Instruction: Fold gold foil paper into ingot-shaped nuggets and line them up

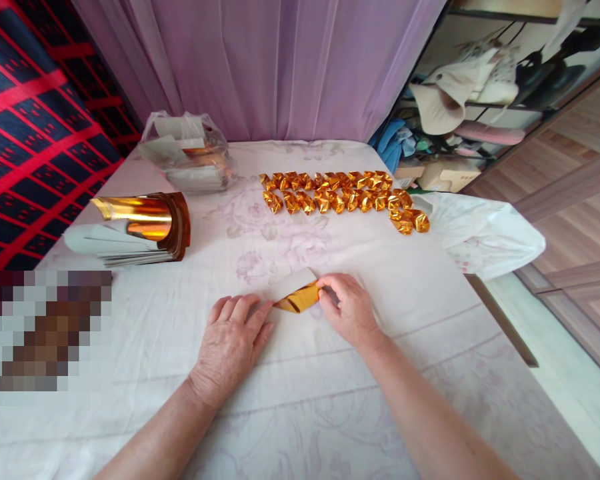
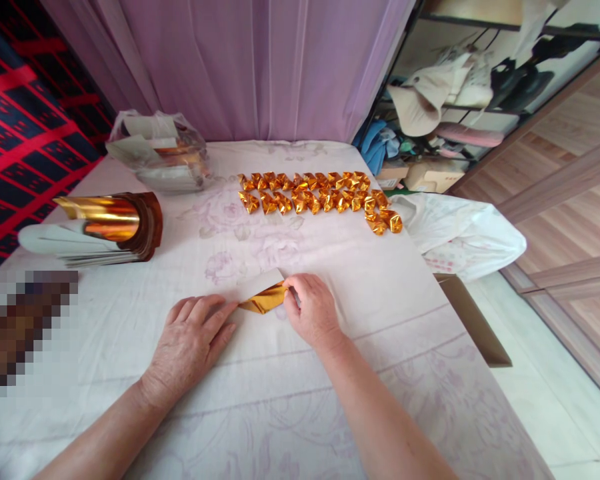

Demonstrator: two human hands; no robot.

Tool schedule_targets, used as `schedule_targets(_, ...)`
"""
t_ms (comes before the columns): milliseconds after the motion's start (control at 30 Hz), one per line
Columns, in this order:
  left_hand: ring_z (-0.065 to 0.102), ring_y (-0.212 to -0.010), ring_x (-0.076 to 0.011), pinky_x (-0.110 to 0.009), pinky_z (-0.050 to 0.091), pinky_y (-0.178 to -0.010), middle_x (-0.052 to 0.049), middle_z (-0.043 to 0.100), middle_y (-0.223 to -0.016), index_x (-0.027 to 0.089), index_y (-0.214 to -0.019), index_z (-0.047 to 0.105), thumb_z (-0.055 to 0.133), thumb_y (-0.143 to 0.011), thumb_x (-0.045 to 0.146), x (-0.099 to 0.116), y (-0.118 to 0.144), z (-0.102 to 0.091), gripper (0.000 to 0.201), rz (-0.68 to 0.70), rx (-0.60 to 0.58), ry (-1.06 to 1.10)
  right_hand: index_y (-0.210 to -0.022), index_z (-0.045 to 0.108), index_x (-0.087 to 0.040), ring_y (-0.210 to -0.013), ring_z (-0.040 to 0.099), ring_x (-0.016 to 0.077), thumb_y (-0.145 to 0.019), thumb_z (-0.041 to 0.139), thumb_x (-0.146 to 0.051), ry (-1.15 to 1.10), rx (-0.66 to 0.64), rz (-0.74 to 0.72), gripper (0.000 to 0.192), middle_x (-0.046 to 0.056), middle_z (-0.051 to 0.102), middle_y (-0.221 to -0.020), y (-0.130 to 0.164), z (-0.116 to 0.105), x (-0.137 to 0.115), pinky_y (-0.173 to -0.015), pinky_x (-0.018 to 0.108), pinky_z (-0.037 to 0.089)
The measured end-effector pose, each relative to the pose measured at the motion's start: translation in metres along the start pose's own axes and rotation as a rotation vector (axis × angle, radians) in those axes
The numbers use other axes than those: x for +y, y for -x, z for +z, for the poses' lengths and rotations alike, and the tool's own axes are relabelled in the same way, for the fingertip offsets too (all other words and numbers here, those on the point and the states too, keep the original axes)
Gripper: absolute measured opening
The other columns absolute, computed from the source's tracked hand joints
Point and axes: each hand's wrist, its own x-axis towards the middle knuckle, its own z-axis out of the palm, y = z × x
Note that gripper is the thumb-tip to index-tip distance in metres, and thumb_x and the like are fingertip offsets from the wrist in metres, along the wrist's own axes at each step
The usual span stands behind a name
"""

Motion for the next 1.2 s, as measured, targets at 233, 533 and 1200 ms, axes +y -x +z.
schedule_targets(233, 0.060, -0.089, -0.0225, -0.039, 0.047, -0.080, -0.009, 0.067, -0.103, 0.014, -0.111, 0.063, 0.050, -0.095, 0.021, 0.015, -0.001, -0.002, 0.021, 0.127, 0.055, 0.147, -0.093, 0.060, -0.020, -0.082, 0.061, 0.0228, -0.083, 0.050, -0.013, 0.057, -0.015, 0.000, 0.016, 0.006, 0.068, -0.085, 0.002, 0.002, 0.000, -0.074, 0.034, 0.046)
schedule_targets(533, 0.059, -0.108, -0.0288, -0.046, 0.047, -0.089, -0.013, 0.064, -0.124, 0.013, -0.122, 0.060, 0.051, -0.095, 0.031, 0.016, 0.000, 0.004, 0.034, 0.119, -0.053, 0.156, -0.090, 0.062, -0.022, -0.077, 0.061, 0.0199, -0.085, 0.048, -0.013, 0.012, -0.065, -0.055, 0.017, 0.004, 0.069, -0.082, 0.003, -0.001, -0.007, -0.072, 0.031, 0.046)
schedule_targets(1200, 0.067, -0.087, -0.0195, -0.042, 0.044, -0.089, -0.004, 0.074, -0.098, 0.025, -0.103, 0.071, 0.053, -0.097, 0.034, 0.004, -0.003, 0.005, 0.022, 0.006, 0.035, 0.069, -0.114, 0.065, -0.024, -0.090, 0.062, 0.0186, -0.080, 0.055, -0.004, -0.081, -0.170, -0.265, 0.041, 0.005, 0.066, -0.098, 0.013, -0.001, -0.029, -0.081, 0.032, 0.053)
